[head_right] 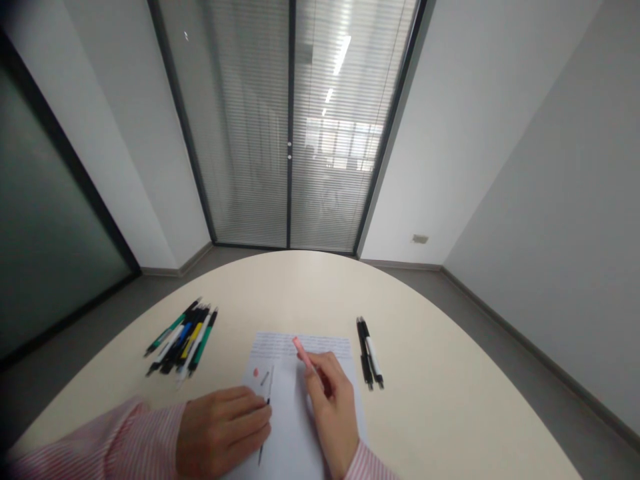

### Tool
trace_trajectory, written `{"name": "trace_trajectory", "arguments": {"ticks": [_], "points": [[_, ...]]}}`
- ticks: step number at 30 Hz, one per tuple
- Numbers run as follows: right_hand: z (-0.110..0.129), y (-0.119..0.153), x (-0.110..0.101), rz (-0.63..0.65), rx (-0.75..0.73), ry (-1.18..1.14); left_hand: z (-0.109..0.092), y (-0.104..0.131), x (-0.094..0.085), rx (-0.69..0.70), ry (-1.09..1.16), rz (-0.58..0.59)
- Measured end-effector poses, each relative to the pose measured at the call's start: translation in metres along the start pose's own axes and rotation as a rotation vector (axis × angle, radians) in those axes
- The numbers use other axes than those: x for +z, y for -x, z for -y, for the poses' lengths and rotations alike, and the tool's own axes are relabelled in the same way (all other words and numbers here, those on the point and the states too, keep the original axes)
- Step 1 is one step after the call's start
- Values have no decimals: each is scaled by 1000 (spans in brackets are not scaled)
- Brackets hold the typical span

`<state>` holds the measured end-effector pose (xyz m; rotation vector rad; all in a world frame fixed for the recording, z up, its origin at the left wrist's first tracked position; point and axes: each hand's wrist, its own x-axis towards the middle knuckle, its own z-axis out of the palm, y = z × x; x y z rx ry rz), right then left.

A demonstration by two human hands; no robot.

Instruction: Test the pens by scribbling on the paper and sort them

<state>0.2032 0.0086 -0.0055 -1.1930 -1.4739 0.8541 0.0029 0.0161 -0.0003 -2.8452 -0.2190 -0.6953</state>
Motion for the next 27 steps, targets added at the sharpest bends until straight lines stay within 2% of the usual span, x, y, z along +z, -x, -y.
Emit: {"name": "trace_trajectory", "arguments": {"ticks": [2, 3, 5, 8, 9, 11, 13, 15, 22, 27], "points": [[1, 0, 0, -2, -3, 16, -1, 1, -1, -50, 69, -97], [2, 0, 1, -4, -8, 25, -2, 1, -2, -121, 150, -183], [3, 0, 2, -2, -37, 40, -1, 3, -6, -370, 392, -411], [2, 2, 4, 34, -101, 69, 6, 6, -11, -830, 759, -743], [1, 3, 5, 53, -117, 83, 10, 7, -12, -938, 840, -815], [1, 4, 6, 86, -140, 112, 17, 9, -12, -1069, 958, -923], [0, 4, 6, 101, -163, 137, 22, 10, -11, -1119, 1025, -978], [1, 4, 6, 110, -181, 159, 23, 9, -11, -1121, 1065, -982], [0, 4, 5, 124, -212, 209, 10, 1, -13, -1028, 1030, -802], [0, 5, 5, 106, -219, 226, 10, 4, -12, -1036, 916, -926]]}}
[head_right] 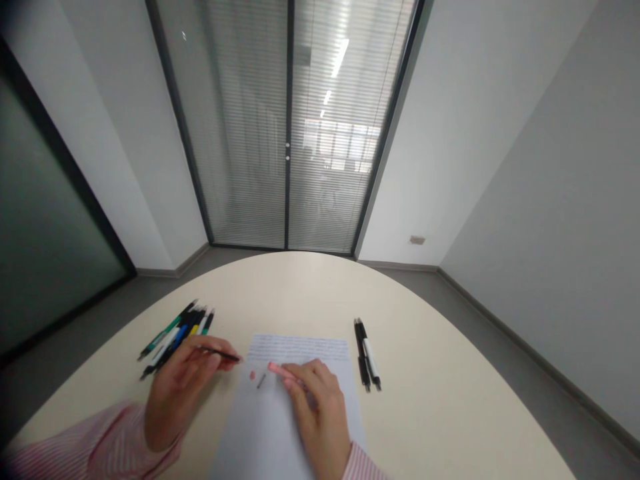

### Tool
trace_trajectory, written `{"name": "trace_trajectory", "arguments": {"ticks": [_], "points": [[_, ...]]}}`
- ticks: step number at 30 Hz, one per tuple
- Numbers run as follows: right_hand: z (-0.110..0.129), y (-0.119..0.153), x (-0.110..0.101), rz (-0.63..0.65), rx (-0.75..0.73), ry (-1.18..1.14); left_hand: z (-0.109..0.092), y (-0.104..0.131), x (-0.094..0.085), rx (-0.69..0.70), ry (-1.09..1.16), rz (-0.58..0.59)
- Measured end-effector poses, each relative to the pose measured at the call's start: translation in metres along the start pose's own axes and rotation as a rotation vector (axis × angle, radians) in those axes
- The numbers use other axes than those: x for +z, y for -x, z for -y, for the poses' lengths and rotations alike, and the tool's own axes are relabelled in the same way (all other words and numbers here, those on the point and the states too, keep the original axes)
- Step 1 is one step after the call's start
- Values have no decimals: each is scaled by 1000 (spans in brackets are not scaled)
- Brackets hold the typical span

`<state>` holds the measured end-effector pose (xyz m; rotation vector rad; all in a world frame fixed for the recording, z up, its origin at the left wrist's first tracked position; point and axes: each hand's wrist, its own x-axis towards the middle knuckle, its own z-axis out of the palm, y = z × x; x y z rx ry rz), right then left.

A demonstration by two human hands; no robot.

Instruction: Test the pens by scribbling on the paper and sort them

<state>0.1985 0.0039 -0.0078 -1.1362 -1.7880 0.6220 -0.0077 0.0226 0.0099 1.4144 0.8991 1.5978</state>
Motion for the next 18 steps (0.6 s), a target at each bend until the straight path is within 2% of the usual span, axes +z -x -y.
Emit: {"name": "trace_trajectory", "arguments": {"ticks": [5, 9, 15, 18], "points": [[1, 0, 0, 15, 3, 34, 4, 0, -2, -35, 3, 17], [2, 0, 0, 29, -21, 102, 4, 1, 0, -106, -39, 133], [5, 1, -2, 75, -130, 228, 6, 5, 1, -88, -208, 346], [5, 1, -2, 77, -132, 238, 7, 5, 1, -133, -198, 318]]}}
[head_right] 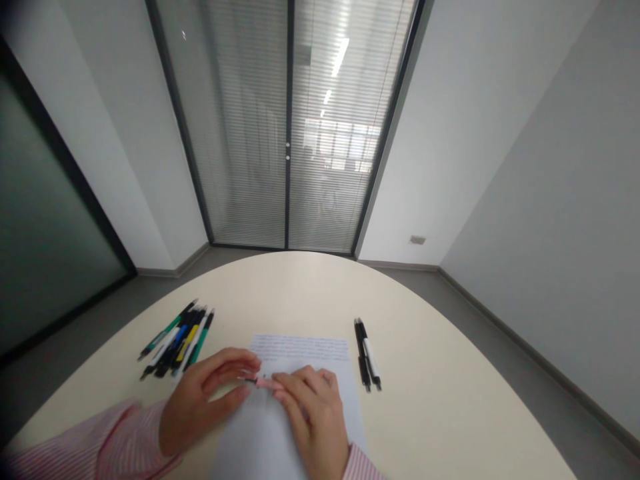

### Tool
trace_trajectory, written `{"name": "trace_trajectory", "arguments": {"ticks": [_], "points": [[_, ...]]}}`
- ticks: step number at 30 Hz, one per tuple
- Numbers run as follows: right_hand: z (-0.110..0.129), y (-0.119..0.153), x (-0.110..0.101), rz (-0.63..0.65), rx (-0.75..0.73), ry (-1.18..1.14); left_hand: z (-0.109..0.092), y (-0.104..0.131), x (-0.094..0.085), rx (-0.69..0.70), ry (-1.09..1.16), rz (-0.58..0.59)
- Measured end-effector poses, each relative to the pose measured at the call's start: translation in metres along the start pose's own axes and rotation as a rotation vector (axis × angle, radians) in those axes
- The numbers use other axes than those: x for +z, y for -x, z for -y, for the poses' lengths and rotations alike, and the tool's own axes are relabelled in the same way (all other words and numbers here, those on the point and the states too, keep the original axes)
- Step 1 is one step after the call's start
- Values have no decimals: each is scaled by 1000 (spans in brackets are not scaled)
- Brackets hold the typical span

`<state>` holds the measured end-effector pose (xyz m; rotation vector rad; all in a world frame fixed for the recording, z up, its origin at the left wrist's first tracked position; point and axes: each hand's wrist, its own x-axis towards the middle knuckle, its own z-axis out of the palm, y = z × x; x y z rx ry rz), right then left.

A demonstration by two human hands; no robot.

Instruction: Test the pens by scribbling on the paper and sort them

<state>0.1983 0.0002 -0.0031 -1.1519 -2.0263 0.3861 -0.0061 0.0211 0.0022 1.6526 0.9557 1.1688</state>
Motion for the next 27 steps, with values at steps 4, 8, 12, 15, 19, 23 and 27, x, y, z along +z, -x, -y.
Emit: {"name": "trace_trajectory", "arguments": {"ticks": [4, 8, 12, 15, 19, 23, 27], "points": [[0, 0, 0, 14, 3, 4, 1, -1, -3, 58, -50, -38], [0, -1, 0, 17, -18, 21, 0, -3, -5, 167, -162, -17], [0, 0, -2, 17, -41, 53, -4, -4, -4, 203, -265, -34], [1, 0, -3, 11, -90, 87, -7, -4, -2, 239, -332, -19], [2, -1, -3, -2, -106, 115, -7, -4, -1, 263, -352, 12], [3, -1, -2, -4, -80, 105, -6, -3, -4, 295, -334, 23], [1, 0, 0, -24, -39, 74, 5, -5, -5, 365, -480, -33]]}}
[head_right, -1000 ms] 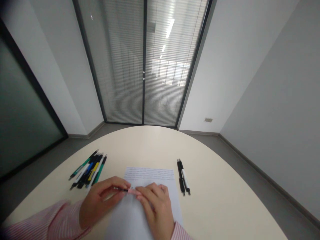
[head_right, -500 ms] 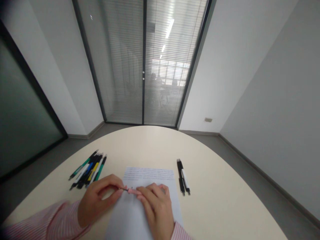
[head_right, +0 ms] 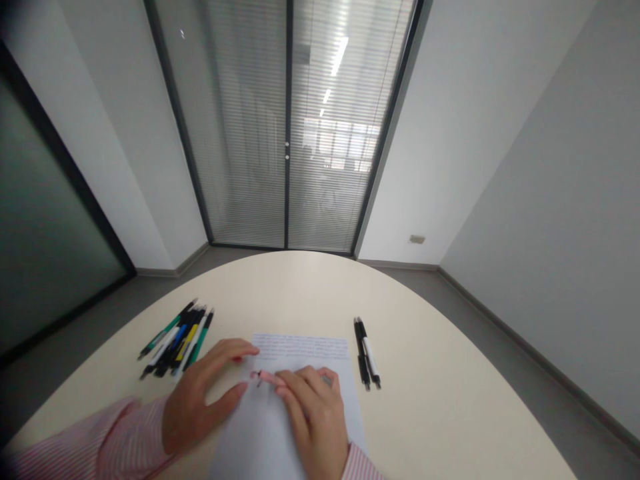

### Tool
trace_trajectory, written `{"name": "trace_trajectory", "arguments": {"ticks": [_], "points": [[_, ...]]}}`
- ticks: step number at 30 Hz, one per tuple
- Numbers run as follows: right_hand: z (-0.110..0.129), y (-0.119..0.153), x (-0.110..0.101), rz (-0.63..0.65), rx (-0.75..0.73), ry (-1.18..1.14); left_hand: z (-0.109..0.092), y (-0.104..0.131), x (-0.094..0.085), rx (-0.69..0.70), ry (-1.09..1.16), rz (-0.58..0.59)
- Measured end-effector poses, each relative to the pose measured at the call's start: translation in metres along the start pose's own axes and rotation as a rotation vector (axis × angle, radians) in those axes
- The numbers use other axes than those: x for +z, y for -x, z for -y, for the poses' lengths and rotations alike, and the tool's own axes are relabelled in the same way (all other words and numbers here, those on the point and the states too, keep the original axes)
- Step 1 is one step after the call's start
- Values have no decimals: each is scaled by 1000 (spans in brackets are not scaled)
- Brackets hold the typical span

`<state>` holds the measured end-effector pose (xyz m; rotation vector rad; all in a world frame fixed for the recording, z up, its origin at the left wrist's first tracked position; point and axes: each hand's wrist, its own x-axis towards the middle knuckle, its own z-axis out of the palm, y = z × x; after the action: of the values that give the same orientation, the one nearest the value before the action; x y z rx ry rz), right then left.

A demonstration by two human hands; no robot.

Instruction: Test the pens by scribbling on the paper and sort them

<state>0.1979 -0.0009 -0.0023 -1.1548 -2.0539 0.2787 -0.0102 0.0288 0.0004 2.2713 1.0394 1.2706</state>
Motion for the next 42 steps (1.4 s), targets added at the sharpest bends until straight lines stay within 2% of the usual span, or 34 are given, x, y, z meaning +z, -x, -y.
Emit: {"name": "trace_trajectory", "arguments": {"ticks": [3, 6, 10, 14, 17, 21, 24, 31, 37, 42], "points": [[-1, 2, 2, -37, 49, -45, 12, 2, 7, 78, -199, 16], [0, 2, 2, -36, 70, -60, 21, 5, 13, 105, -281, 87], [0, 0, 1, -29, 67, -41, 21, 7, 14, 124, -291, 128], [-1, -1, 2, -31, 77, -12, 11, 2, 10, 95, -200, 87], [-1, -1, 2, 0, 83, -5, 5, -5, 3, -66, 15, 36], [1, -1, 1, 30, 78, 6, 2, -14, -5, -472, 440, -15], [2, -1, 0, 25, 74, 13, 1, -18, -7, -591, 542, -53], [1, -1, 1, 53, 68, 22, 0, -17, -6, -593, 559, -42], [1, 0, 1, 58, 51, 34, 1, -14, -1, -531, 502, 52], [2, 0, 2, 3, 24, 10, 2, -11, 1, -450, 451, 162]]}}
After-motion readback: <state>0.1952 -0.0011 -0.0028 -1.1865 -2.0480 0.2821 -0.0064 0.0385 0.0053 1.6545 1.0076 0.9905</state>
